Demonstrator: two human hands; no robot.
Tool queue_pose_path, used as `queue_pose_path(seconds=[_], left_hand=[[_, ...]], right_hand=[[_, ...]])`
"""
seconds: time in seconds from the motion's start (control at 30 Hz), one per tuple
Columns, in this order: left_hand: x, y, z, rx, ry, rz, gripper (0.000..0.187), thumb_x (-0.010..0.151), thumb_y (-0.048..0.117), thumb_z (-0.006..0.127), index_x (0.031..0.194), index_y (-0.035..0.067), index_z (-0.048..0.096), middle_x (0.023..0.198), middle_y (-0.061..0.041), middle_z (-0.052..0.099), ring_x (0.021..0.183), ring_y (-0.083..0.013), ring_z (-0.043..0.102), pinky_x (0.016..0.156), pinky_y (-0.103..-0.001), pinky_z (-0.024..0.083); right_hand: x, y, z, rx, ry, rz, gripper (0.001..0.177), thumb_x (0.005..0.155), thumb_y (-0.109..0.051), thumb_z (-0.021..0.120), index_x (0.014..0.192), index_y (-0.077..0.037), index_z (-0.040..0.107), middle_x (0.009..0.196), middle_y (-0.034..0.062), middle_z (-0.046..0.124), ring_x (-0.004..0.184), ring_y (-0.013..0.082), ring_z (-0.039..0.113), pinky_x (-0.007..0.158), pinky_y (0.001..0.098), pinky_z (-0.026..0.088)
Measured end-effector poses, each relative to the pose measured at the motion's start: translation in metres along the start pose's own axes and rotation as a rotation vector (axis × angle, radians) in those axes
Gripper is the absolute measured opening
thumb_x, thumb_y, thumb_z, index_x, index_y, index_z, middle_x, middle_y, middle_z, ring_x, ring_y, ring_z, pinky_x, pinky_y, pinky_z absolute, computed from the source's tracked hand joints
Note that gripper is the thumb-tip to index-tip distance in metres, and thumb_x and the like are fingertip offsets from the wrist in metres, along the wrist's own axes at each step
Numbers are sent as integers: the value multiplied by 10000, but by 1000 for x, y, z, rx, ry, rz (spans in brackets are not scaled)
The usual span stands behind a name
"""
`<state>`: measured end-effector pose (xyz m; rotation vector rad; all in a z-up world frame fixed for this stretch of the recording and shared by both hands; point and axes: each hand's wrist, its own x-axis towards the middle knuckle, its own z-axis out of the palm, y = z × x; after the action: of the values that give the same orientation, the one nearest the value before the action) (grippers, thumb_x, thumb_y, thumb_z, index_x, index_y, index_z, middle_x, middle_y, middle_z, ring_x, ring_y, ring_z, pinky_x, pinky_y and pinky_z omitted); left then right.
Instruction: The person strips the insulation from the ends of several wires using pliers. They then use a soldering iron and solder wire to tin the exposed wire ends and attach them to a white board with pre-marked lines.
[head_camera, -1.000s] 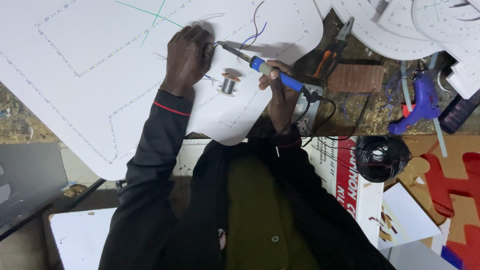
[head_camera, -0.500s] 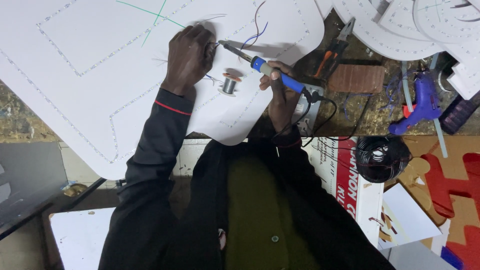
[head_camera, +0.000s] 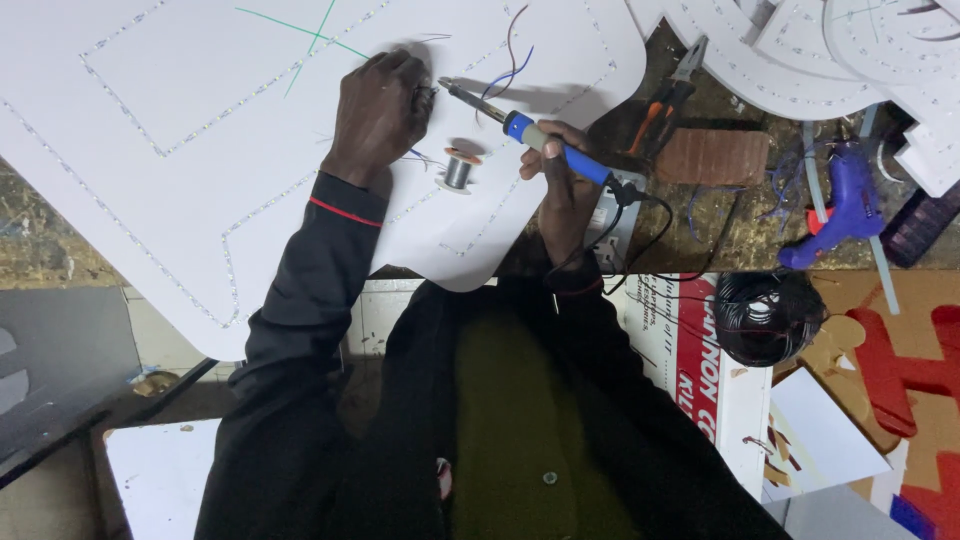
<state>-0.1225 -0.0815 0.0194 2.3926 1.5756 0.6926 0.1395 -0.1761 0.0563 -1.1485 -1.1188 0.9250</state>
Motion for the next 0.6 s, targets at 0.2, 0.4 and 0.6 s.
queue_pose_path(seconds=[0.2, 0.4, 0.6], left_hand=[[1, -4, 5, 30, -26, 12, 61, 975, 123, 695, 981, 63, 694, 978, -103, 712, 885, -387, 696, 586, -532, 528], [6, -8, 9, 76, -132, 30, 117, 1026, 143, 680, 956, 60, 636, 964, -150, 707, 883, -457, 692, 590, -581, 510], [15, -7, 11, 99, -227, 12, 150, 1027, 164, 710, 979, 26, 677, 980, -152, 708, 891, -468, 706, 590, -604, 539]], right_hand=[[-1, -2, -2, -1, 56, 14, 337, 1156, -366, 654, 1264, -56, 730, 1132, 113, 798, 752, 201, 770, 766, 321, 634], [-1, -6, -2, 30, 60, 16, 372, 1163, -374, 642, 1278, -29, 716, 1012, 139, 767, 756, 213, 756, 745, 321, 619], [-4, -11, -5, 29, 63, 22, 405, 1163, -403, 642, 1293, -27, 716, 844, 144, 747, 740, 218, 763, 793, 347, 634]])
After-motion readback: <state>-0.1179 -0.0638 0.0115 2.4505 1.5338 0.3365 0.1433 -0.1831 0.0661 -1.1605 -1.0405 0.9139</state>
